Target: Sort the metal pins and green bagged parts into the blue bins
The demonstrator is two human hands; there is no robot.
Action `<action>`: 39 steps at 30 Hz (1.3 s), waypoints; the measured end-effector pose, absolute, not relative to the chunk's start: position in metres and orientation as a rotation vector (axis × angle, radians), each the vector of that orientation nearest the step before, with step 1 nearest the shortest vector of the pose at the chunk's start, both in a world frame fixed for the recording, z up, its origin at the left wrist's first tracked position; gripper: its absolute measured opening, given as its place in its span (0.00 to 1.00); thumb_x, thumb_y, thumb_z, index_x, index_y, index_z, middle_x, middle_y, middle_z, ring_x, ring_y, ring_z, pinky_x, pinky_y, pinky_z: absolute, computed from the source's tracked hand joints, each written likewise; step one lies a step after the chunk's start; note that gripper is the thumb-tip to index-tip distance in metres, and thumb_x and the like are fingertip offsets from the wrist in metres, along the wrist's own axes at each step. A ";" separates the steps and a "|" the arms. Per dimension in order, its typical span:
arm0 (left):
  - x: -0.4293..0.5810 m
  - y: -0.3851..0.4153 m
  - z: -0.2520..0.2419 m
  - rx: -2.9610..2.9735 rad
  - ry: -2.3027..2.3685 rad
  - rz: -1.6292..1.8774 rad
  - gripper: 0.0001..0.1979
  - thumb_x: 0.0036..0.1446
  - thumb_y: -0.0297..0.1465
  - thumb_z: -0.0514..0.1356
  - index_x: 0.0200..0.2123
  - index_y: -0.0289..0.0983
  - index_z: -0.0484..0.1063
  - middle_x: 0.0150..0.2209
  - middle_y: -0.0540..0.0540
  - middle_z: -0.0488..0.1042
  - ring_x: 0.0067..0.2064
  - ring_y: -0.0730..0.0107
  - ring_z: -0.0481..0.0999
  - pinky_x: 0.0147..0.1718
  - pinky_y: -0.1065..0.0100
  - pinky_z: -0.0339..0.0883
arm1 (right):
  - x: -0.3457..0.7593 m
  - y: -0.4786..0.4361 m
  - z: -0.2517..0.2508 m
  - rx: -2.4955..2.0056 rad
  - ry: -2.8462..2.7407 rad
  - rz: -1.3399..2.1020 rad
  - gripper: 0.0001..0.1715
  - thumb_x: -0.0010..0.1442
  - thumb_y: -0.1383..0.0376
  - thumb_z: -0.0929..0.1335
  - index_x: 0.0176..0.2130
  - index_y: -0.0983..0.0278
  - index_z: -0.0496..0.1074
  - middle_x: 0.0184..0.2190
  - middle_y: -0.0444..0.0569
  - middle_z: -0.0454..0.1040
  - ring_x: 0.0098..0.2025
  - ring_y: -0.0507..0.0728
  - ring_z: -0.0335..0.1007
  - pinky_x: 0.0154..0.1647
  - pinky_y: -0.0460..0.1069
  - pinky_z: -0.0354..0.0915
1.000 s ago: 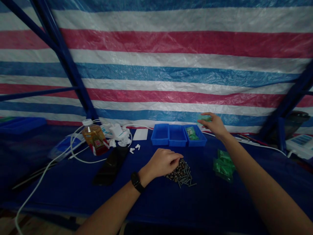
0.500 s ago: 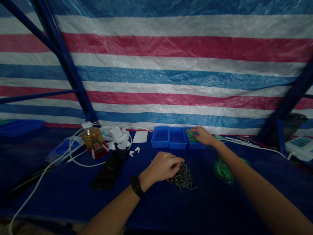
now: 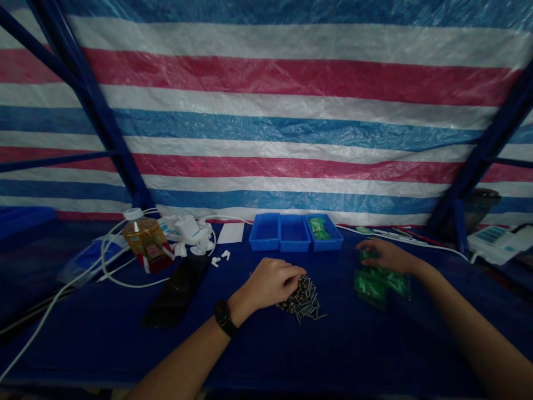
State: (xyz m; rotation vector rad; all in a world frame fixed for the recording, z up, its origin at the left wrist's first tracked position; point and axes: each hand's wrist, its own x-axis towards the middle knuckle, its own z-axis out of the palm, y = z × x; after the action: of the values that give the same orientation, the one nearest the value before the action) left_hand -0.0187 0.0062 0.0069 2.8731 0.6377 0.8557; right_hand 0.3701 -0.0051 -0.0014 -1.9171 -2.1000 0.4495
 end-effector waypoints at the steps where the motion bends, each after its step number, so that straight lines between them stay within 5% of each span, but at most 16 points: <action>1: -0.019 0.007 0.007 2.870 0.645 0.856 0.14 0.62 0.24 0.58 0.45 0.41 0.80 0.32 0.50 0.82 0.32 0.69 0.80 0.32 0.71 0.69 | 0.371 -0.002 -0.003 -1.869 -2.044 0.465 0.29 0.52 0.57 0.72 0.53 0.62 0.75 0.47 0.56 0.78 0.47 0.64 0.75 0.49 0.55 0.68; 7: -0.020 0.009 0.005 2.872 0.630 0.905 0.14 0.63 0.25 0.57 0.46 0.40 0.80 0.34 0.49 0.82 0.33 0.69 0.81 0.34 0.71 0.71 | 0.358 0.007 0.024 -1.612 -1.659 0.105 0.25 0.48 0.52 0.75 0.44 0.61 0.77 0.42 0.53 0.79 0.43 0.63 0.75 0.46 0.56 0.69; 12: -0.020 0.007 0.006 2.876 0.636 0.923 0.13 0.63 0.25 0.57 0.45 0.40 0.80 0.33 0.49 0.82 0.32 0.69 0.81 0.33 0.70 0.70 | 0.323 0.037 0.059 -1.519 -1.332 0.043 0.30 0.48 0.45 0.75 0.41 0.65 0.76 0.37 0.54 0.78 0.31 0.58 0.75 0.31 0.51 0.69; 16: -0.020 0.007 0.009 2.875 0.613 0.921 0.13 0.63 0.25 0.57 0.45 0.39 0.80 0.32 0.49 0.82 0.32 0.69 0.81 0.33 0.70 0.70 | 0.288 0.072 0.061 -1.653 -1.579 0.266 0.26 0.60 0.47 0.67 0.38 0.68 0.76 0.27 0.53 0.76 0.26 0.57 0.73 0.27 0.49 0.65; 21: -0.022 0.004 0.014 2.890 0.588 0.981 0.12 0.64 0.25 0.57 0.45 0.39 0.80 0.29 0.50 0.80 0.29 0.70 0.79 0.30 0.70 0.68 | 0.274 0.087 0.047 -1.677 -2.008 0.376 0.21 0.58 0.52 0.71 0.21 0.64 0.75 0.18 0.47 0.71 0.22 0.54 0.65 0.29 0.50 0.60; 24: -0.023 0.000 0.018 2.945 0.592 0.995 0.12 0.64 0.26 0.56 0.45 0.39 0.79 0.27 0.51 0.79 0.28 0.69 0.78 0.29 0.69 0.67 | 0.287 0.090 0.046 -1.618 -2.287 0.357 0.23 0.64 0.54 0.65 0.26 0.62 0.78 0.21 0.48 0.73 0.24 0.55 0.67 0.31 0.51 0.61; 30: -0.025 0.006 0.022 2.977 0.652 0.963 0.11 0.65 0.26 0.57 0.46 0.39 0.78 0.26 0.52 0.77 0.27 0.70 0.76 0.30 0.68 0.67 | 0.311 0.104 0.047 -1.414 -2.126 0.108 0.19 0.64 0.53 0.65 0.44 0.60 0.80 0.42 0.53 0.79 0.42 0.61 0.74 0.41 0.54 0.69; 35: -0.030 0.021 0.023 2.900 0.767 1.097 0.13 0.66 0.25 0.55 0.47 0.37 0.79 0.25 0.50 0.76 0.26 0.73 0.74 0.28 0.71 0.66 | 0.291 0.108 0.031 -1.452 -2.359 0.022 0.13 0.61 0.65 0.68 0.43 0.62 0.80 0.43 0.54 0.79 0.46 0.63 0.74 0.50 0.58 0.67; 39: -0.036 0.030 0.023 2.841 0.828 1.205 0.13 0.65 0.23 0.56 0.46 0.37 0.79 0.27 0.50 0.77 0.26 0.74 0.74 0.26 0.72 0.65 | 0.291 0.099 0.038 -1.468 -2.368 0.078 0.15 0.65 0.64 0.65 0.47 0.59 0.79 0.44 0.53 0.79 0.50 0.64 0.73 0.52 0.61 0.66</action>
State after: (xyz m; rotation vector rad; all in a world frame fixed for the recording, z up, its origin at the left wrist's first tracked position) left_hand -0.0357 0.0299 0.0231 2.8410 0.8283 1.2046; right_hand 0.2907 0.0989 0.0377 -1.4683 -2.3680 0.0782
